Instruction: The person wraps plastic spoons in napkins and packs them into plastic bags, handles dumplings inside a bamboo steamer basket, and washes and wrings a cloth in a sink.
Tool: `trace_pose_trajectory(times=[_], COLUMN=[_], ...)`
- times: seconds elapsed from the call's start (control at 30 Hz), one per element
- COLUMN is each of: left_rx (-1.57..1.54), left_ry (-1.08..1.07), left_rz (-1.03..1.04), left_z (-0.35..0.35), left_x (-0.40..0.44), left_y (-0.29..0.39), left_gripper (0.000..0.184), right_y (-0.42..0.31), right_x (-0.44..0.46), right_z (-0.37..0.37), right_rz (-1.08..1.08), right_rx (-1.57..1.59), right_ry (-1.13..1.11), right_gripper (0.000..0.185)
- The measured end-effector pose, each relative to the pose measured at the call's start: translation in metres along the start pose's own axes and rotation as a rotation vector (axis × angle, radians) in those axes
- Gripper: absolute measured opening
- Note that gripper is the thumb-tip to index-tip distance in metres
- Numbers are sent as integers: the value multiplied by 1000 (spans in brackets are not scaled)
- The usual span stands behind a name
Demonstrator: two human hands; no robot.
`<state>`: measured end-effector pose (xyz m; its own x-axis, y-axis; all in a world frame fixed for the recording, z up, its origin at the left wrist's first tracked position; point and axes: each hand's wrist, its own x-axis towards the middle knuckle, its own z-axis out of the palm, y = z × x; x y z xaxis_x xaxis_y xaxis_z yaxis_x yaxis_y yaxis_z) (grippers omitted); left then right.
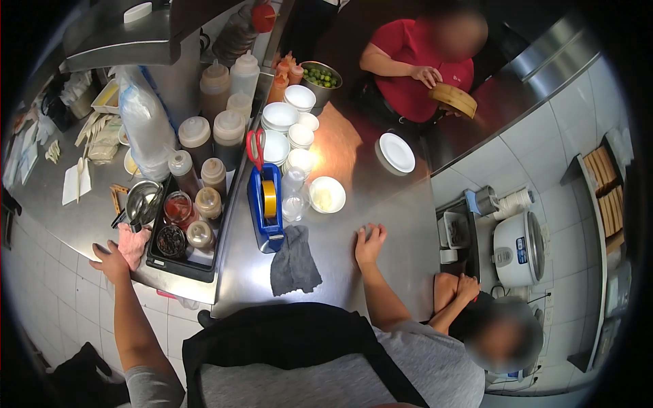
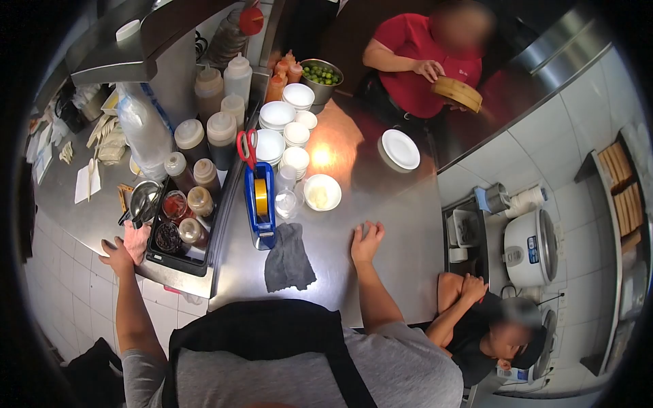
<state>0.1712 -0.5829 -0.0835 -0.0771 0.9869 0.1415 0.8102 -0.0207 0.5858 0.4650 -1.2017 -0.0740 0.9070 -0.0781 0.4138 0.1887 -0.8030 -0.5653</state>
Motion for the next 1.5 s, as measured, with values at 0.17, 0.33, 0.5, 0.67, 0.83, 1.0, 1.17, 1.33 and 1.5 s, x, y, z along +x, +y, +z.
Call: trace_pose_trajectory(times=[0.17, 0.33, 0.5, 0.67, 0.83, 1.0, 1.17, 1.33, 1.5], left_rx=[-13, 4, 9, 10, 13, 5, 2, -2, -2], left_ry=[1, -2, -10, -4, 3, 2, -9, 6, -19], left_rz=[13, 14, 5, -7, 3, 0, -6, 1, -1], left_z=[-3, -5, -7, -8, -7, -7, -9, -8, -9], left_x=[-2, -4, -5, -6, -6, -5, -6, -6, -5], left_y=[2, 4, 6, 7, 6, 7, 8, 8, 7], left_gripper=[66, 65, 65, 65, 65, 65, 66, 66, 66], right_y=[-1, -3, -2, -1, -4, -9, -7, -3, -3], right_x=[0, -1, 0, 0, 0, 0, 0, -1, 0], right_z=[-1, -1, -1, 0, -1, -4, -3, -1, 0], right_rz=[9, 18, 13, 12, 17, 34, 25, -5, -37], right_rx=[-8, 3, -7, -10, -12, -6, -9, -10, -21], right_ry=[-3, -1, -2, -1, -9, -24, -22, -4, 41], right_gripper=[34, 33, 33, 33, 34, 33, 33, 32, 30])
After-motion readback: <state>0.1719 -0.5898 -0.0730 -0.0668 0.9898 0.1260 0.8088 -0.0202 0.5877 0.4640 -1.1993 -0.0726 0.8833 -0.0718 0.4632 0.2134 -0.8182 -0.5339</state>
